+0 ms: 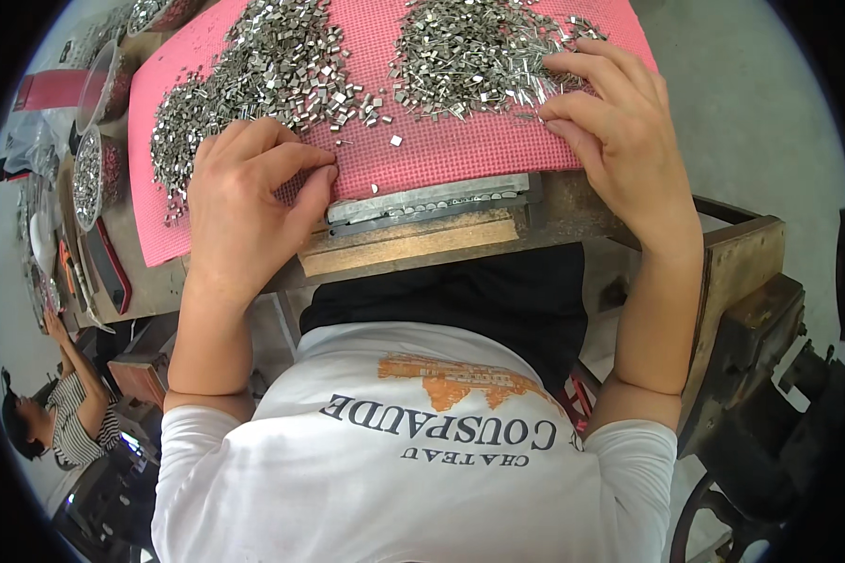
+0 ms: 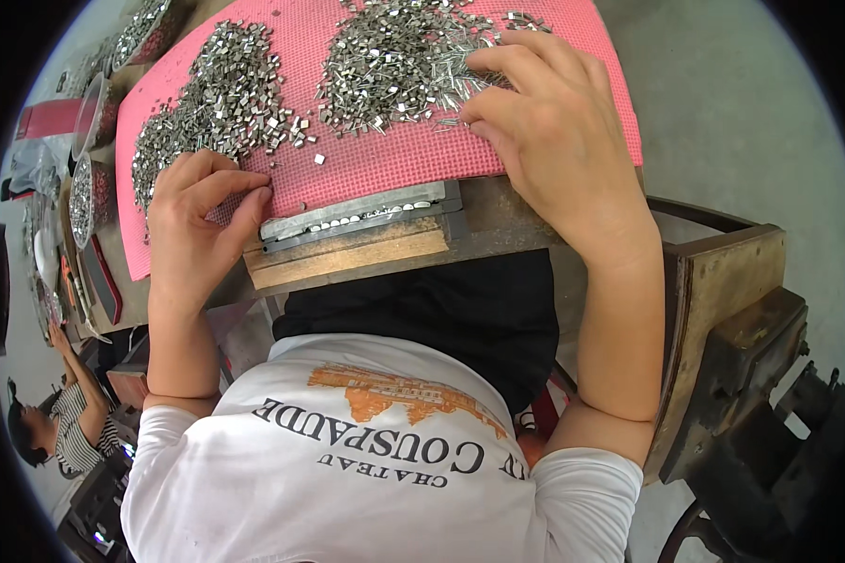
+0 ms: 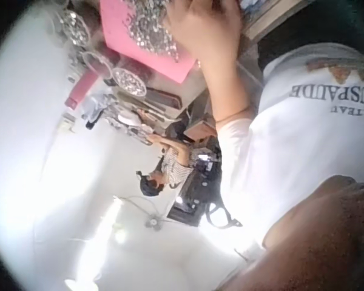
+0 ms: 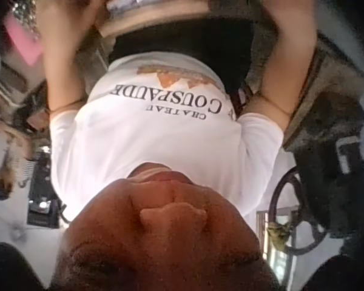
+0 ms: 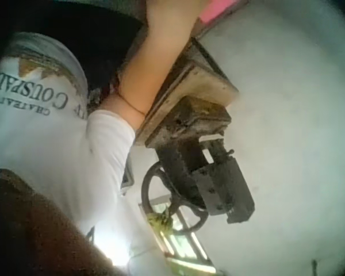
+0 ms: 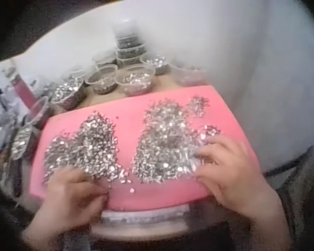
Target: The person inserts small metal pieces into the slot of a metal fixture by hand, places the fixture into a manual press machine, and then continues loading metal pieces into the fixture.
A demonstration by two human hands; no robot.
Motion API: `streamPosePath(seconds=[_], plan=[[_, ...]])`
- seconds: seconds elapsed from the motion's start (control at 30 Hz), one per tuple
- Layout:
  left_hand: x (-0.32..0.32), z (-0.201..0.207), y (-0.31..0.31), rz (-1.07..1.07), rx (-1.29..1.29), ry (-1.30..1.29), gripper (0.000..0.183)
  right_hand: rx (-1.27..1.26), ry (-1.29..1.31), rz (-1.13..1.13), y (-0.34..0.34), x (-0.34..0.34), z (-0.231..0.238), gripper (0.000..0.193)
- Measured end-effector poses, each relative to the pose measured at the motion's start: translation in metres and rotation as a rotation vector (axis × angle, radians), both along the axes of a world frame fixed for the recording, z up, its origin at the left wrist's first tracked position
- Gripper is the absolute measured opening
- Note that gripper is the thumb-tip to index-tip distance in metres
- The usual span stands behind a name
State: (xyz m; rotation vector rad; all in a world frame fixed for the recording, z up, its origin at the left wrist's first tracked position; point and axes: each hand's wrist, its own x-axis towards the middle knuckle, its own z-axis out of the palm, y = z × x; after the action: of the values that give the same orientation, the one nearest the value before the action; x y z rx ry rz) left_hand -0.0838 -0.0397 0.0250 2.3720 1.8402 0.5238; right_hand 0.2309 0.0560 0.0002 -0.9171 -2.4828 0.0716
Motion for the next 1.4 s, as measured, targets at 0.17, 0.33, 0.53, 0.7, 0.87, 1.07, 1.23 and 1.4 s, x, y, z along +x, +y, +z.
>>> streamPosePath(seconds=[0.17, 0.33, 0.53, 0.7, 0.87, 1.07, 1.23, 1.4], plan=[[-0.002, -0.003, 0.001, -0.005, 0.015, -0.005, 0.008, 0.014, -0.021, 0.006, 0.000, -0.005, -0.005, 0.005], [0.001, -0.005, -0.002, 0.038, -0.013, -0.076, 0.007, -0.023, 0.105, -0.029, -0.002, -0.006, -0.020, 0.008], [0.017, -0.008, -0.008, -0.047, -0.006, -0.356, 0.008, -0.169, 0.385, 0.058, -0.035, -0.014, -0.017, 0.013], [0.035, -0.017, -0.009, -0.154, 0.081, -0.471, 0.011, -0.275, 0.414, 0.073, -0.065, -0.033, -0.019, 0.018], [0.042, -0.011, -0.012, -0.180, -0.012, -0.449, 0.011, -0.274, 0.419, 0.050, -0.068, -0.037, -0.026, 0.025], [0.048, -0.016, -0.010, -0.203, 0.045, -0.419, 0.012, -0.254, 0.405, 0.059, -0.066, -0.037, -0.027, 0.029], [0.054, -0.019, -0.010, -0.184, 0.054, -0.398, 0.013, -0.245, 0.404, 0.069, -0.065, -0.037, -0.026, 0.029], [0.057, -0.023, -0.011, -0.181, 0.086, -0.368, 0.013, -0.222, 0.373, 0.068, -0.065, -0.038, -0.023, 0.029]])
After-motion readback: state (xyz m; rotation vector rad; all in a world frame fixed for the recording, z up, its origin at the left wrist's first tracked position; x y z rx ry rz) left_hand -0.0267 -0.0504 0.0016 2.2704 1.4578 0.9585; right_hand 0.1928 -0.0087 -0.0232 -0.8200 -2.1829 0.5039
